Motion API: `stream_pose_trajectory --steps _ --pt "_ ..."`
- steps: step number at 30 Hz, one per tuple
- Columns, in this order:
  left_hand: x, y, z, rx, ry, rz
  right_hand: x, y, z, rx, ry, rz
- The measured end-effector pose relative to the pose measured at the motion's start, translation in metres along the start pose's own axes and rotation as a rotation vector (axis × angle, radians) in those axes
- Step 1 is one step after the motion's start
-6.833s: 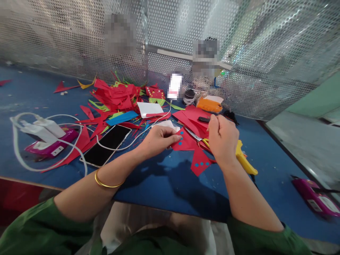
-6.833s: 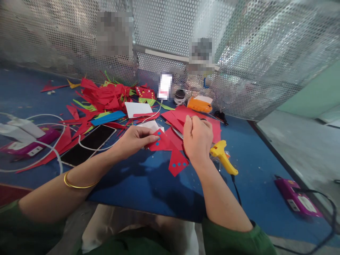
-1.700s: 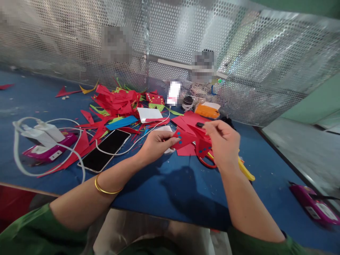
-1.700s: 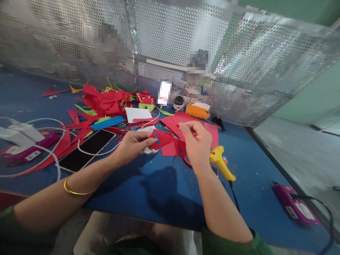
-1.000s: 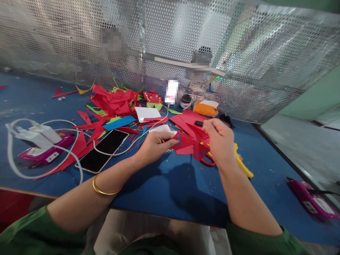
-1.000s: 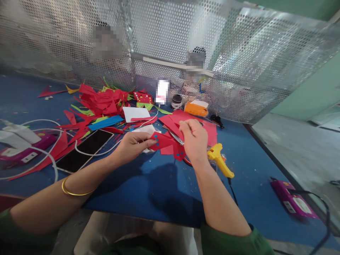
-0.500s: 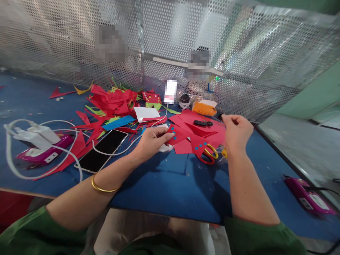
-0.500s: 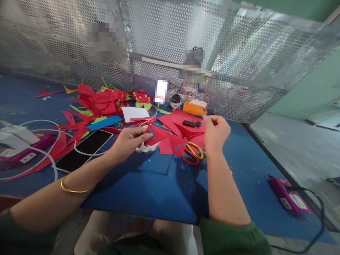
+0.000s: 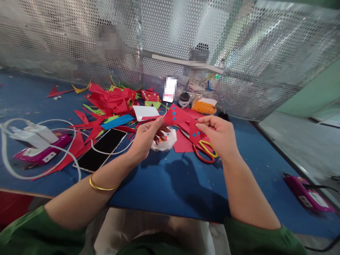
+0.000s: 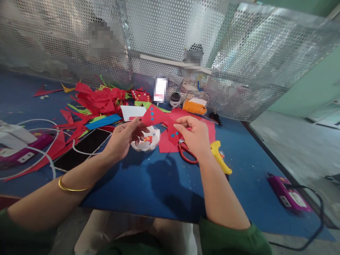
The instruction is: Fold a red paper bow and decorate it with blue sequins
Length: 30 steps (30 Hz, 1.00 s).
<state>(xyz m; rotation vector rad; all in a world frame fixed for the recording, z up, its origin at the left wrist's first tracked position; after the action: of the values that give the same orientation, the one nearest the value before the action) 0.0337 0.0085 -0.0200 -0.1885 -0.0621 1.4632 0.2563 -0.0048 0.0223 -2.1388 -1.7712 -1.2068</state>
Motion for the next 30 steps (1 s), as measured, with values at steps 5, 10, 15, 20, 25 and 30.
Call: stream_pose_trajectory --steps 5,10,15,20,25,30 --pt "-0.007 -0.007 -0.003 0.025 0.044 -0.038 -0.011 -0.015 0.000 0.174 -0.106 0.170" --pt "-0.015 -0.020 -0.004 0.165 0.009 -0.205 -0.024 -0.037 -0.007 0.165 -0.122 0.118" --pt "-0.013 -0.018 -0.005 0.136 0.020 -0.190 -0.020 -0.031 -0.002 0.144 -0.067 0.140" --pt "-0.008 -0.012 -0.005 0.074 -0.024 -0.079 -0.010 -0.004 -0.004 -0.023 0.000 0.276" --pt "-0.007 -0.008 -0.009 -0.021 -0.002 0.007 -0.017 -0.026 -0.014 0.034 -0.118 -0.151" --pt "-0.014 -0.014 -0.007 0.009 0.008 -0.051 -0.028 -0.046 -0.017 -0.021 -0.124 -0.210"
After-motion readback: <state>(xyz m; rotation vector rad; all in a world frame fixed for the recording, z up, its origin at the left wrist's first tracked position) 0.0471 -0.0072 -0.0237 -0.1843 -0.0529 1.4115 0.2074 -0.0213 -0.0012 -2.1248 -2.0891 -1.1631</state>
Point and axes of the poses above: each hand's wrist, its own x-axis towards the middle knuckle, its own y-axis out of the back of the hand, z = x × y, the point moved 4 cm from there along x, towards the middle knuckle, and after that the axes turned 12 degrees about y, right-handed, at the moved point
